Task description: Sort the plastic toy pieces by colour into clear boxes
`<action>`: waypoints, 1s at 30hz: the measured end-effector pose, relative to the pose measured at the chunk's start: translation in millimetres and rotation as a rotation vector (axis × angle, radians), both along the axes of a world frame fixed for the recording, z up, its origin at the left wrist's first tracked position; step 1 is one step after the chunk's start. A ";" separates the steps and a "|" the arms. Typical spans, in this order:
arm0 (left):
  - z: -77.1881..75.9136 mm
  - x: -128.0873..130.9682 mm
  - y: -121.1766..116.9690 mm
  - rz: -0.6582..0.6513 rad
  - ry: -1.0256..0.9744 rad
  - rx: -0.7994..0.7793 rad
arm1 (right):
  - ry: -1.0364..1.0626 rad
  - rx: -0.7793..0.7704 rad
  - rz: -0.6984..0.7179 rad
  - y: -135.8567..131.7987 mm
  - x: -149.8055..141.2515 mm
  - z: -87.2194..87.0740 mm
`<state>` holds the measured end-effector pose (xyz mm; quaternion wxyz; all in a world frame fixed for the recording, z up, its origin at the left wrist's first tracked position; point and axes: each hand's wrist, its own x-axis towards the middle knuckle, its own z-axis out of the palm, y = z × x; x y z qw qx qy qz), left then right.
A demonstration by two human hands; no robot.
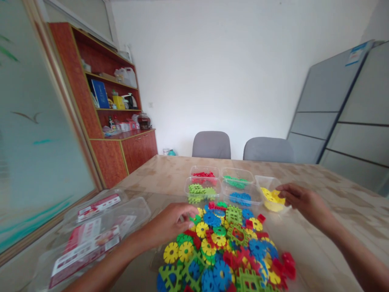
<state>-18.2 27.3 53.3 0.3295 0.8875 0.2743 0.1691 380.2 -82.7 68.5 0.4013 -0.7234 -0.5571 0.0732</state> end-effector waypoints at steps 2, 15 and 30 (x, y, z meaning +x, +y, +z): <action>-1.6 -2.8 0.8 -0.010 0.048 0.057 | -0.011 -0.031 0.140 -1.5 -17.2 4.1; -10.7 -10.7 3.8 -0.085 0.171 0.221 | -0.373 -0.304 0.538 -11.1 -131.5 -24.2; -6.7 -8.7 -2.2 -0.155 0.270 0.240 | -0.432 -0.278 0.408 -8.9 -136.1 -13.1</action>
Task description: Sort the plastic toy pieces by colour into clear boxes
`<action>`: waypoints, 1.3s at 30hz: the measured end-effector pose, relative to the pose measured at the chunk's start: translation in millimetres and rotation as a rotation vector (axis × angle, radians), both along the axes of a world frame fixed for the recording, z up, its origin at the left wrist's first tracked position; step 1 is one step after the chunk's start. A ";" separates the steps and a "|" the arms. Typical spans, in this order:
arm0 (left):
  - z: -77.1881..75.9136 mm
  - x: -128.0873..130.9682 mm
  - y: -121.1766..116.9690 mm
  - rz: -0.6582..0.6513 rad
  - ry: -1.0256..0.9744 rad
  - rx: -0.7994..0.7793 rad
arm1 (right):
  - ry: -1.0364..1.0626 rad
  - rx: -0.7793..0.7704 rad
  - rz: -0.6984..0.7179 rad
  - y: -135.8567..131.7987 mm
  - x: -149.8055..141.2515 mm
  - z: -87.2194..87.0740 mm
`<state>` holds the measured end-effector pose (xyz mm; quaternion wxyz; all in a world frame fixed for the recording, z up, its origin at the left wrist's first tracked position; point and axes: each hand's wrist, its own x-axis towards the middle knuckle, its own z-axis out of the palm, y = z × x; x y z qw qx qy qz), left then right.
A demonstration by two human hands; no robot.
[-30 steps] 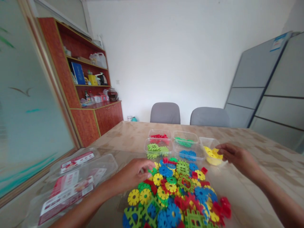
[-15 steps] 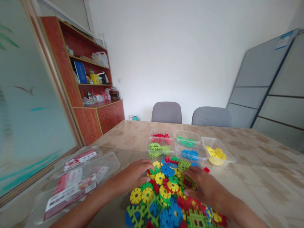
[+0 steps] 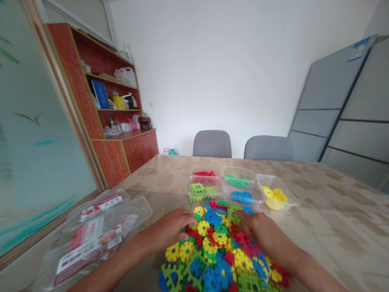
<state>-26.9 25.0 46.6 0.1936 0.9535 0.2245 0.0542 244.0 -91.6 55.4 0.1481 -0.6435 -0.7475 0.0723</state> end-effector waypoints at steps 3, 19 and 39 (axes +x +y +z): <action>-2.4 0.2 0.7 -0.014 -0.009 -0.006 | 0.008 -0.019 -0.011 0.2 -0.2 2.2; 15.8 5.4 -21.0 -0.080 0.046 -0.090 | 0.224 0.306 -0.016 4.4 13.8 1.7; 5.3 13.3 -34.2 -0.045 0.014 -0.066 | 0.120 -0.274 0.125 -46.1 9.8 -8.2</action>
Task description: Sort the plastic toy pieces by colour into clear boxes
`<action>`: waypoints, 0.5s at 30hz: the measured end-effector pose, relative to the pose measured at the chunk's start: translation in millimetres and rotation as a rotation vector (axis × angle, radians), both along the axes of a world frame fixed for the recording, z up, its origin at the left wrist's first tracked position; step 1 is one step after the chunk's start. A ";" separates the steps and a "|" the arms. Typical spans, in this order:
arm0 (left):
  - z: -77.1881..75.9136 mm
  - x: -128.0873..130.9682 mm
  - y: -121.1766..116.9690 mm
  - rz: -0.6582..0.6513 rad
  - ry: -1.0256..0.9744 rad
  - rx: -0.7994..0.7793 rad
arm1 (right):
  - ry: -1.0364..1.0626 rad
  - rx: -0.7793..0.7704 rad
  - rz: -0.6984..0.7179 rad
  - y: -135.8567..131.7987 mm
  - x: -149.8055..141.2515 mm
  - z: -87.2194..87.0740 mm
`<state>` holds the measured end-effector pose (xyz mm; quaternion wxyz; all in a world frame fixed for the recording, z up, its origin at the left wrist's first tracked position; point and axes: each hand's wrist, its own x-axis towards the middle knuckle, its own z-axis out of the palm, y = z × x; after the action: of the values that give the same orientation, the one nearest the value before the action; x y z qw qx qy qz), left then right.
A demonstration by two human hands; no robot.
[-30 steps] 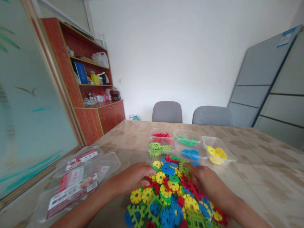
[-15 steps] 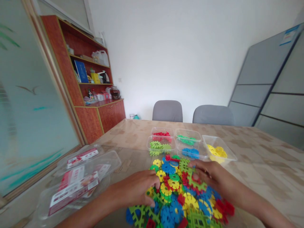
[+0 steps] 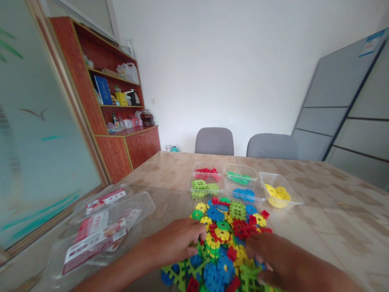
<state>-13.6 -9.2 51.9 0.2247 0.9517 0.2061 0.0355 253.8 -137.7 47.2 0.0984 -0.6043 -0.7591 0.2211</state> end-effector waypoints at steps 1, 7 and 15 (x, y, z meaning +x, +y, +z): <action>0.5 0.2 -0.1 0.003 0.003 0.002 | -0.029 -0.019 -0.014 0.1 -1.5 1.1; 1.1 -2.3 2.2 0.038 -0.007 0.048 | -0.179 -0.149 -0.046 6.3 -24.6 15.6; 2.0 3.9 2.7 0.095 -0.128 0.029 | -0.083 -0.094 -0.062 4.0 -17.0 -0.8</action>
<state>-9.7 -6.5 53.9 0.2215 0.9398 0.2358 0.1101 236.9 -133.7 46.4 0.0454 -0.6401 -0.7323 0.2280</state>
